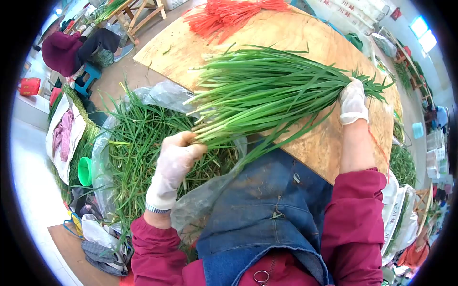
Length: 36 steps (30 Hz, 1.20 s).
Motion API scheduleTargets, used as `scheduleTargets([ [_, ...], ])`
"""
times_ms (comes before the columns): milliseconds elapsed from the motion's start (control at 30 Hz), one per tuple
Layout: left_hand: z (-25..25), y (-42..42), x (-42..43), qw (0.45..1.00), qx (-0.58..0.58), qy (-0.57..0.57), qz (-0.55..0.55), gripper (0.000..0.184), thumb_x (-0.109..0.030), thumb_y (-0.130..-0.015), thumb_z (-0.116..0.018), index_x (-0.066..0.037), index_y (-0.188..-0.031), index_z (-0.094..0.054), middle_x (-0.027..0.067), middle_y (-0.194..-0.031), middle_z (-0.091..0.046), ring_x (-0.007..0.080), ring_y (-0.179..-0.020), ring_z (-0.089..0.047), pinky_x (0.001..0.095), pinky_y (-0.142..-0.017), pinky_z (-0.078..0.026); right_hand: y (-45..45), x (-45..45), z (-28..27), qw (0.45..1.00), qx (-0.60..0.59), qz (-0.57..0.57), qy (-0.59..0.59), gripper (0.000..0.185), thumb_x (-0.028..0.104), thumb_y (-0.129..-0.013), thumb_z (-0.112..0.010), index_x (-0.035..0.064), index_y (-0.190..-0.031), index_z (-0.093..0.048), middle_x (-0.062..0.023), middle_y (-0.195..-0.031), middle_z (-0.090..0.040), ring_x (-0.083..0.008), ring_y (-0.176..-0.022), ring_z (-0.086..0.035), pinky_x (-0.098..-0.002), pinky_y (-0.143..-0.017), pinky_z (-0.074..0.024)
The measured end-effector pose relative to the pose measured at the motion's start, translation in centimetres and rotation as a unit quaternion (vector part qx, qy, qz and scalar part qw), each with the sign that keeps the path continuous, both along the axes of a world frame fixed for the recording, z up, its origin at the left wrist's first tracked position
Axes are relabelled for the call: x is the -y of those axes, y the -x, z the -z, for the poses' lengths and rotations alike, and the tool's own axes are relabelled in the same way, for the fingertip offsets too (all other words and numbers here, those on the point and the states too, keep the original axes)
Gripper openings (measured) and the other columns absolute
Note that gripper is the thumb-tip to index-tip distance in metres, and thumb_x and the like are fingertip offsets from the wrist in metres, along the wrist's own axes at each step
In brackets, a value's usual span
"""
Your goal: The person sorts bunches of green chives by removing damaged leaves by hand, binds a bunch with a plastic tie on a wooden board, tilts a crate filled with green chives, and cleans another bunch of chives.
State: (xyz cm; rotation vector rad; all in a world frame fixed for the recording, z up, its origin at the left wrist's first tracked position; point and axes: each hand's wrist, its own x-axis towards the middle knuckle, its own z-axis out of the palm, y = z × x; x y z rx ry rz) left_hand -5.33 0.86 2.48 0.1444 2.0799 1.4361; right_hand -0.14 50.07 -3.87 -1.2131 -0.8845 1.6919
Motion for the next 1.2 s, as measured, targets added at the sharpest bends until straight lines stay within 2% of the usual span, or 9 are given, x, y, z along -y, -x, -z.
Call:
scheduleTargets([
  [233,1.0,-0.2,14.2,0.983,-0.078,0.122,-0.111,0.016,-0.013,-0.071,-0.062,0.002,-0.075,-0.067,0.0027,-0.058,-0.057,0.0075,-0.052,-0.050,0.0224,-0.046,-0.038,-1.4,-0.4,1.5,0.983,-0.154,-0.093,-0.026,0.013,0.011,-0.073,-0.065,0.0095,-0.070,-0.053,-0.0057,-0.060,-0.055,-0.0211,-0.050,-0.049,-0.0362,-0.050,-0.0425],
  [333,4.5,0.3,20.2,0.724,-0.358,0.584,-0.082,0.010,-0.011,-0.072,-0.063,-0.004,-0.077,-0.066,0.0136,-0.073,-0.064,0.0321,-0.066,-0.060,0.0356,-0.061,-0.047,-1.9,0.7,-0.3,0.985,-0.089,-0.137,-0.055,0.016,0.015,-0.084,-0.047,0.0021,-0.087,-0.056,-0.0110,-0.083,-0.060,-0.0231,-0.073,-0.056,-0.0338,-0.067,-0.0466],
  [400,5.3,-0.7,19.8,0.638,-0.509,0.577,0.033,0.017,-0.017,-0.071,-0.069,-0.005,-0.082,-0.065,0.0140,-0.086,-0.063,0.0311,-0.081,-0.060,0.0377,-0.072,-0.047,-1.5,1.5,-1.2,0.997,-0.046,-0.051,-0.039,0.015,0.015,-0.084,-0.047,0.0028,-0.088,-0.056,-0.0107,-0.082,-0.059,-0.0234,-0.073,-0.055,-0.0338,-0.066,-0.0457],
  [467,5.0,-2.1,12.9,0.738,-0.543,0.400,0.001,0.027,-0.022,-0.070,-0.073,-0.004,-0.087,-0.065,0.0144,-0.095,-0.061,0.0299,-0.091,-0.058,0.0392,-0.079,-0.045,-0.3,3.2,-1.9,0.995,-0.057,0.085,-0.007,0.015,0.010,-0.071,-0.066,0.0109,-0.070,-0.051,-0.0045,-0.059,-0.053,-0.0221,-0.047,-0.046,-0.0366,-0.046,-0.0399],
  [567,4.0,-3.7,4.2,0.993,-0.095,0.074,0.014,0.040,-0.030,-0.082,-0.062,0.004,-0.102,-0.060,0.0174,-0.090,-0.065,0.0255,-0.071,-0.060,0.0353,-0.064,-0.048,-0.7,2.2,-0.9,0.995,-0.075,0.061,-0.010,0.018,0.010,-0.068,-0.069,0.0073,-0.076,-0.053,-0.0052,-0.062,-0.054,-0.0208,-0.049,-0.048,-0.0368,-0.046,-0.0406],
  [767,7.6,-4.2,-2.1,0.865,0.275,-0.404,-0.115,0.028,-0.021,-0.092,-0.050,0.006,-0.090,-0.058,0.0045,-0.058,-0.051,0.0124,-0.042,-0.045,0.0251,-0.041,-0.038,0.2,3.4,-2.2,0.997,0.005,0.082,-0.013,0.022,0.015,-0.088,-0.046,-0.0039,-0.095,-0.054,-0.0161,-0.090,-0.062,-0.0286,-0.077,-0.061,-0.0366,-0.071,-0.0513],
  [967,8.8,-2.0,9.9,0.955,-0.127,-0.045,-0.265,0.015,-0.007,-0.087,-0.051,0.005,-0.091,-0.060,0.0086,-0.074,-0.060,0.0144,-0.059,-0.055,0.0258,-0.055,-0.046,-0.2,-2.1,1.3,0.998,-0.064,-0.022,-0.012,0.026,0.015,-0.091,-0.038,-0.0046,-0.095,-0.054,-0.0175,-0.094,-0.062,-0.0308,-0.085,-0.061,-0.0396,-0.080,-0.0503],
  [1100,6.8,-2.7,8.8,0.763,-0.549,0.334,-0.062,0.031,0.001,-0.076,-0.063,-0.001,-0.107,-0.060,0.0138,-0.104,-0.060,0.0239,-0.094,-0.057,0.0325,-0.080,-0.047,0.1,0.9,-1.3,0.996,-0.089,0.014,0.001,0.021,0.014,-0.089,-0.043,-0.0039,-0.090,-0.056,-0.0153,-0.085,-0.063,-0.0302,-0.073,-0.062,-0.0396,-0.068,-0.0539],
  [1200,4.5,-3.7,2.1,0.810,-0.575,0.113,-0.025,0.030,0.001,-0.074,-0.067,-0.004,-0.104,-0.061,0.0137,-0.103,-0.059,0.0277,-0.096,-0.056,0.0357,-0.083,-0.046,0.2,1.2,-2.2,0.998,-0.063,0.011,-0.012,0.019,0.013,-0.088,-0.046,-0.0029,-0.088,-0.057,-0.0142,-0.083,-0.063,-0.0299,-0.070,-0.063,-0.0397,-0.065,-0.0545],
])
